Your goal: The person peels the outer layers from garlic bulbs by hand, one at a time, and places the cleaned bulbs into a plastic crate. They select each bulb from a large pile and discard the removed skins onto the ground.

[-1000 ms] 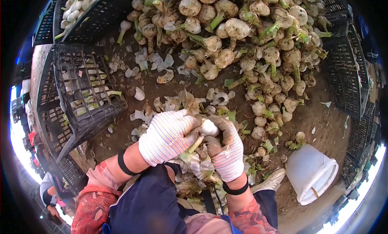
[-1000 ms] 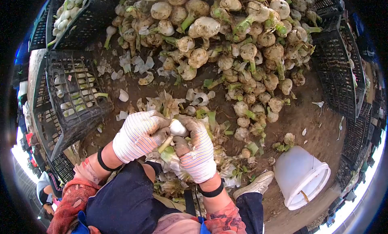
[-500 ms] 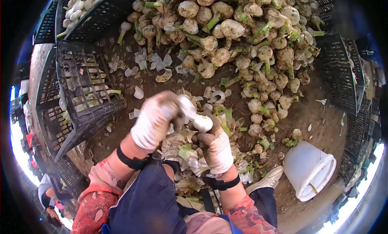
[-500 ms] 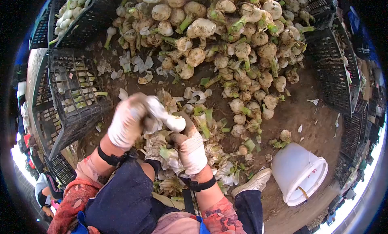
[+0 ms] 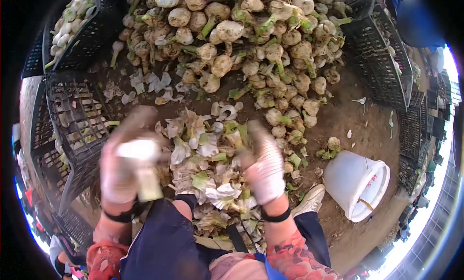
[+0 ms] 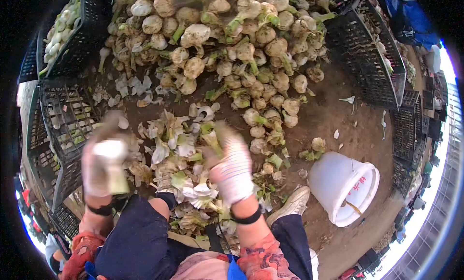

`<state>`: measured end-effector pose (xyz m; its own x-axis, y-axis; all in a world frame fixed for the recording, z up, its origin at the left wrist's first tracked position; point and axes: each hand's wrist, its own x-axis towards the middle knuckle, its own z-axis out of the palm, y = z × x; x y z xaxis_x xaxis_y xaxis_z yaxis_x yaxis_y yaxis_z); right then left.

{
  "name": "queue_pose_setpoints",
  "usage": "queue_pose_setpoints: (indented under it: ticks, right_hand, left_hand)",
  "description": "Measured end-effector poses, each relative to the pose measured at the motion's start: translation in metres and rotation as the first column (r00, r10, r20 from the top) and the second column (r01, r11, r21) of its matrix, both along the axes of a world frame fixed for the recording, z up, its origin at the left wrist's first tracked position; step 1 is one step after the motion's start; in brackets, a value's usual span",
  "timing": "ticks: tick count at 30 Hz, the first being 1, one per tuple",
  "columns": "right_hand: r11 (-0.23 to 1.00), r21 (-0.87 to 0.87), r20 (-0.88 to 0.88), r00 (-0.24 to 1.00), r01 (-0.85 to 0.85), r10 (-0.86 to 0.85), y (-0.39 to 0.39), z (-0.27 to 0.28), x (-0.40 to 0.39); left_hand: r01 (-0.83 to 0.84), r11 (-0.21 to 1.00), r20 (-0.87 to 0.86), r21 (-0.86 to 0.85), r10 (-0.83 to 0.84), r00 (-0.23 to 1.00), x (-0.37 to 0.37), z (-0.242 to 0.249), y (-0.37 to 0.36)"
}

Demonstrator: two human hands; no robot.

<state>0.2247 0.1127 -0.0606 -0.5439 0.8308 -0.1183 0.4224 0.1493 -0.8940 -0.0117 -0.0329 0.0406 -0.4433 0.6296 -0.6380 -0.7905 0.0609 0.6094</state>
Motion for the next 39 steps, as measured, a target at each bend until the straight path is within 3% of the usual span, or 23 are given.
queue_pose_setpoints:
  ticks: [1,2,3,4,6,7,8,10,11,12,13,14,15,16,18,19,21,22,24,28,35,37,39]
  right_hand:
    - [0.991,0.103,0.064,0.993,0.089,-0.096,0.022,-0.006,0.012]
    - [0.954,0.275,0.209,0.961,0.119,-0.18,0.04,-0.021,0.029]
    - [0.949,0.291,0.429,0.869,0.124,-0.245,0.058,-0.009,0.03]
    - [0.919,0.393,0.524,0.821,0.003,-0.227,0.072,-0.025,0.041]
    - [0.929,0.304,0.715,0.695,-0.21,-0.077,0.093,-0.035,0.036]
    - [0.93,0.304,0.711,0.699,-0.209,-0.075,0.095,-0.033,0.031]
    - [0.941,0.218,0.773,0.634,-0.259,-0.004,0.096,-0.027,0.025]
    - [0.944,0.12,0.823,0.562,-0.307,0.078,0.09,-0.019,0.02]
    - [0.983,0.148,0.589,0.808,-0.113,0.004,0.078,-0.016,0.02]
    - [0.991,0.102,0.294,0.95,0.082,-0.109,0.065,-0.011,0.017]
    - [0.959,-0.218,0.165,0.975,0.18,-0.145,0.053,0.013,0.007]
    - [0.922,-0.355,0.13,0.985,0.151,-0.111,0.045,0.037,-0.003]
    - [0.85,-0.508,0.102,0.99,0.136,-0.098,0.036,0.052,-0.009]
    - [0.755,-0.646,0.071,0.994,0.113,-0.088,0.028,0.059,-0.013]
    - [0.589,-0.802,-0.156,0.917,0.099,-0.367,0.011,0.057,-0.021]
    - [0.587,-0.81,-0.285,0.882,-0.012,-0.375,0.009,0.053,-0.021]
    - [0.592,-0.804,-0.284,0.91,-0.055,-0.301,0.003,0.042,-0.024]
    - [0.595,-0.798,-0.281,0.931,-0.093,-0.232,-0.001,0.04,-0.027]
    - [0.61,-0.79,-0.27,0.929,-0.064,-0.252,-0.005,0.043,-0.03]
    - [0.619,-0.769,-0.304,0.943,-0.158,-0.137,0.0,0.038,-0.024]
    - [0.49,-0.828,-0.311,0.95,-0.272,0.002,0.014,0.048,-0.016]
    - [0.313,-0.901,-0.35,0.929,-0.299,-0.121,0.015,0.05,-0.014]
    - [0.382,-0.874,-0.349,0.935,-0.302,-0.06,0.014,0.042,-0.012]
  left_hand:
    - [-0.065,0.887,-0.021,0.457,0.083,0.996,-0.015,-0.004,-0.026]
    - [-0.349,0.678,0.189,0.647,0.302,0.935,-0.033,0.007,-0.04]
    - [-0.192,0.717,-0.087,0.67,0.333,0.939,-0.063,0.002,-0.072]
    - [-0.264,0.775,-0.24,0.574,0.467,0.851,-0.07,0.008,-0.095]
    - [-0.157,0.852,-0.337,0.5,0.358,0.871,-0.056,0.01,-0.086]
    - [-0.155,0.853,-0.343,0.499,0.358,0.868,-0.046,0.004,-0.079]
    - [-0.1,0.954,-0.437,0.284,0.222,0.871,-0.034,-0.007,-0.067]
    - [-0.028,0.995,-0.488,-0.098,-0.024,0.873,-0.003,-0.012,-0.029]
    - [0.023,0.976,-0.542,-0.218,-0.141,0.829,0.013,-0.026,-0.012]
    - [0.309,0.888,-0.545,-0.341,-0.455,0.705,0.017,-0.028,0.003]
    - [0.431,0.815,-0.614,-0.387,-0.577,0.539,0.027,-0.043,0.014]
    - [0.567,0.753,-0.695,-0.335,-0.604,0.391,0.032,-0.06,0.021]
    - [0.617,0.658,-0.715,-0.431,-0.666,0.211,0.04,-0.066,0.035]
    - [0.672,0.639,-0.746,-0.375,-0.638,0.191,0.044,-0.067,0.047]
    - [0.682,0.667,-0.789,-0.299,-0.575,0.216,0.048,-0.078,0.042]
    - [0.678,0.67,-0.788,-0.303,-0.576,0.217,0.051,-0.079,0.039]
    - [0.641,0.747,-0.631,-0.174,-0.584,0.51,0.056,-0.075,0.039]
    - [0.642,0.747,-0.631,-0.175,-0.585,0.51,0.055,-0.074,0.039]
    - [0.66,0.679,-0.786,-0.322,-0.58,0.214,0.053,-0.071,0.038]
    - [0.638,0.643,-0.805,-0.424,-0.59,0.059,0.049,-0.059,0.037]
    - [0.662,0.621,-0.801,-0.42,-0.597,0.052,0.049,-0.056,0.035]
    - [0.693,0.599,-0.77,-0.401,-0.631,0.099,0.047,-0.053,0.037]
    - [0.715,0.592,-0.726,-0.373,-0.665,0.172,0.046,-0.056,0.035]
